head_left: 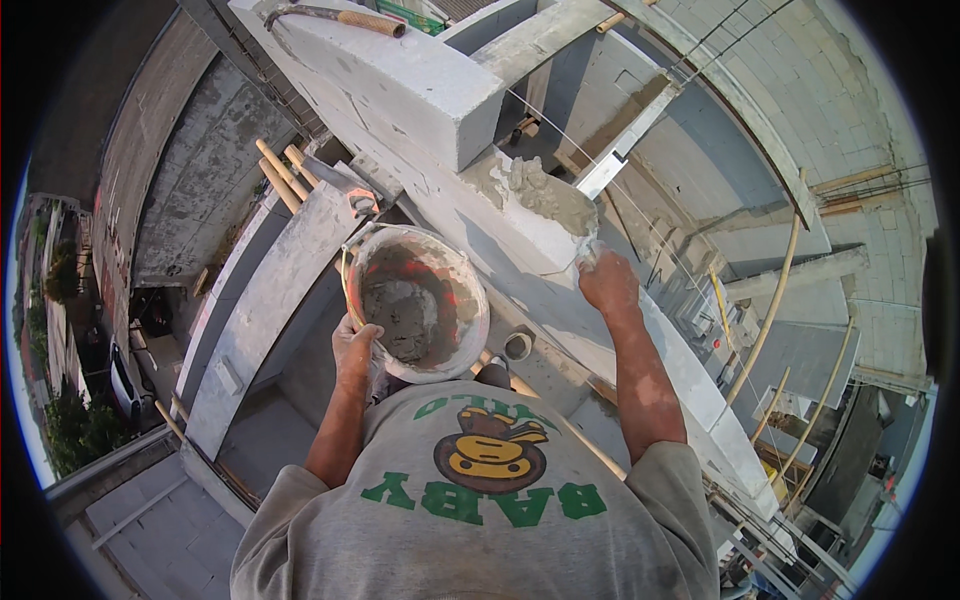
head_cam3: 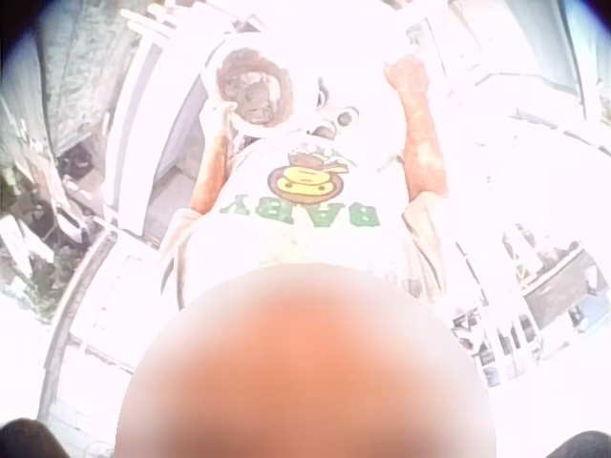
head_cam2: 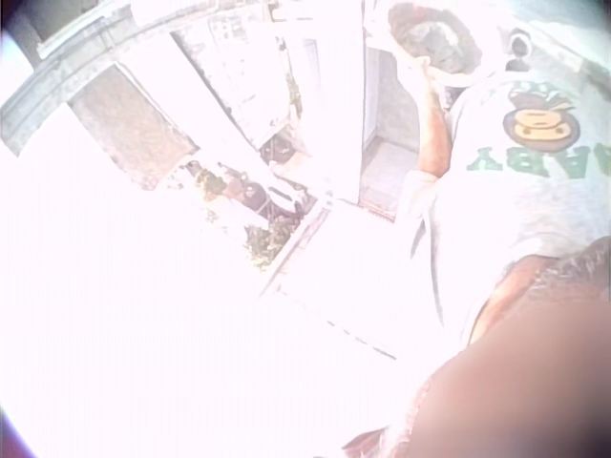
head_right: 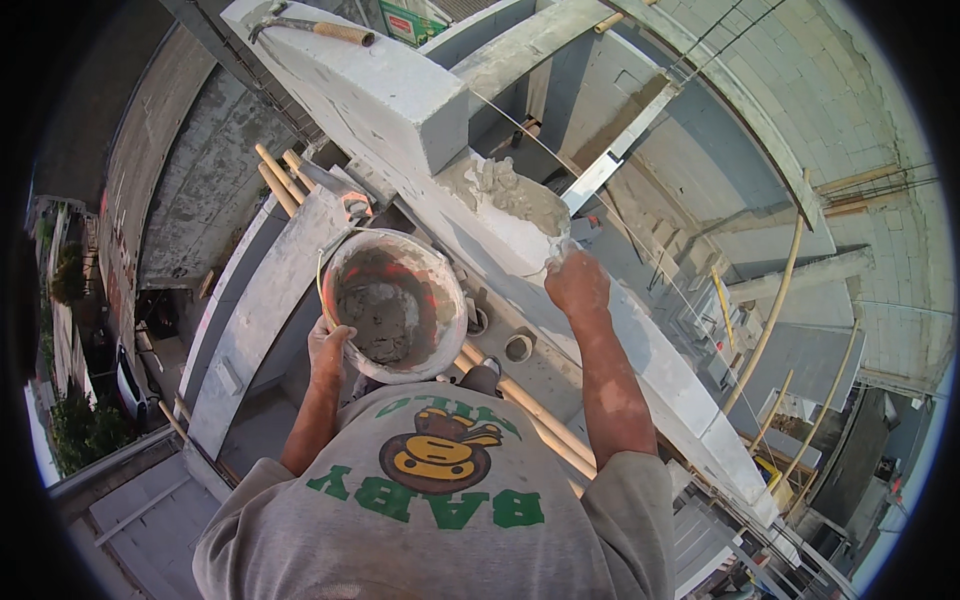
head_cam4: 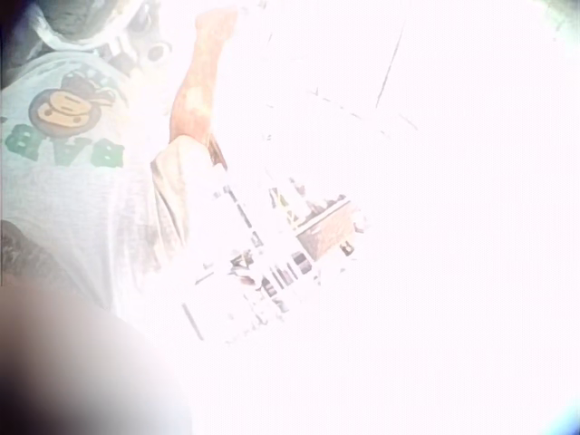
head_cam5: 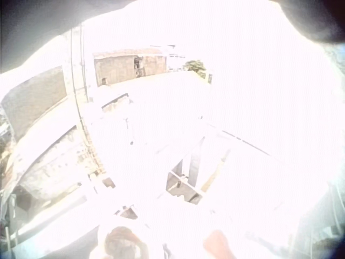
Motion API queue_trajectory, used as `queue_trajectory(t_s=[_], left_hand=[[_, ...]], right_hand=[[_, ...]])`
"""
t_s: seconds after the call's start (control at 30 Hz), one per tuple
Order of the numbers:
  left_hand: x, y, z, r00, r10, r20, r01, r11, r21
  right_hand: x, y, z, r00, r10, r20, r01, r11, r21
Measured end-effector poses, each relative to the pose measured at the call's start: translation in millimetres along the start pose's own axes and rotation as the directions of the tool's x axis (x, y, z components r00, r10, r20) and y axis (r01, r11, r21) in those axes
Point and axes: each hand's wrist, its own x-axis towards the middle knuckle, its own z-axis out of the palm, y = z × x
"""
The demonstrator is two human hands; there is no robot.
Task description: The person builds a wall section by applying mortar to lightweight concrete blocks with a trowel, then laying the blocks one by one.
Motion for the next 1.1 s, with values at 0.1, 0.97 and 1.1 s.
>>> queue_trajectory(t_s=[0.1,0.97,1.1], left_hand=[[1.9,-5.8,-7.1,1.000,-0.006,-0.011,0.007,0.998,0.058],[-28.7,-26.4,-5.7,1.000,0.011,-0.012,-0.010,0.998,0.061],[-18.9,-33.8,-15.9,1.000,0.025,0.013,-0.025,0.999,0.022]], right_hand=[[-2.9,6.2,5.3,0.999,0.037,0.009,-0.037,0.999,-0.029],[-131.3,125.1,77.4,0.886,0.131,-0.444,-0.167,0.985,-0.043],[-135.6,109.1,81.2,0.862,0.252,-0.440,-0.228,0.968,0.108]])
